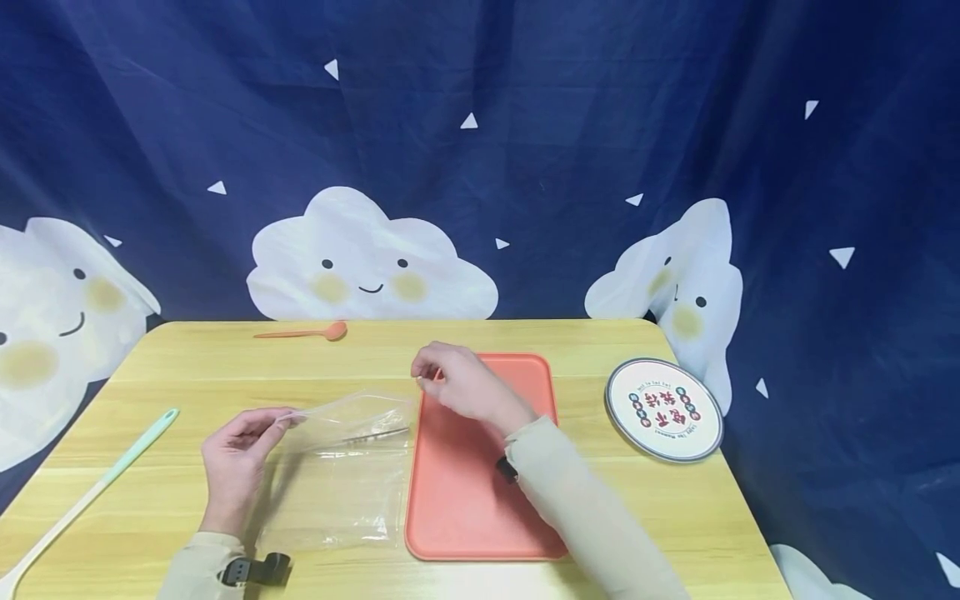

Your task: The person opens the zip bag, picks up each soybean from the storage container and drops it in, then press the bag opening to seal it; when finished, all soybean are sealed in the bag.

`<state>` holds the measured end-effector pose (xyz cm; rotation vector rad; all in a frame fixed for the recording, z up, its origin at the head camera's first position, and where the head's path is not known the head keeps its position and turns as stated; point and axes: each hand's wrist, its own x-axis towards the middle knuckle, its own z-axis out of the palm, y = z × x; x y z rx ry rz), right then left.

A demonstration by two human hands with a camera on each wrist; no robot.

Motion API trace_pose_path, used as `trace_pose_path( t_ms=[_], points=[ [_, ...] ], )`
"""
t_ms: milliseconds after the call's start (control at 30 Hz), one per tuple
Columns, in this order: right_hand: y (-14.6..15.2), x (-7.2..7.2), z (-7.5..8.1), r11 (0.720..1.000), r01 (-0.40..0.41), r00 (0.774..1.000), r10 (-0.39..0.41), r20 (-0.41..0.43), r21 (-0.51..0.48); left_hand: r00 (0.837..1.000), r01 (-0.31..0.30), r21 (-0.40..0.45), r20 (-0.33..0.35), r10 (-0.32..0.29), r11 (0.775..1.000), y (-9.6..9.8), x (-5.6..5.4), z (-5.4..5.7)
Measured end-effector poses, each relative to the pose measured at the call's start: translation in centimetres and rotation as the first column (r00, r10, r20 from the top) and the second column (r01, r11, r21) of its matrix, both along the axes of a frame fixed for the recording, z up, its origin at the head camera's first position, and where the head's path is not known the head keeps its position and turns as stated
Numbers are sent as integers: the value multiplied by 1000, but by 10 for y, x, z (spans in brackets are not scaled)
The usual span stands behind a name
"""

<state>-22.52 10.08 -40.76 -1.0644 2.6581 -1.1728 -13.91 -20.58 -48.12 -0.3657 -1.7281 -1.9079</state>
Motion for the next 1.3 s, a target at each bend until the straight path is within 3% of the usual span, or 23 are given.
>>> trace_pose_path(
  t_ms=[267, 533, 1000, 1300],
  points=[
    [-18, 17, 10, 999, -54, 998, 54, -19, 7, 1000, -15, -16, 23, 15, 1000, -1, 1, -1],
    [-34, 20, 6, 994, -106, 994, 106, 4, -4, 998, -16, -18, 59, 18, 1000, 3, 2, 0],
    [-69, 30, 3, 973, -189, 975, 201, -93, 130, 996, -20, -19, 90, 22, 1000, 3, 4, 1],
    [-63, 24, -2, 987, -154, 987, 156, -43, 48, 997, -21, -26, 79, 23, 999, 1, 3, -1]
  ],
)
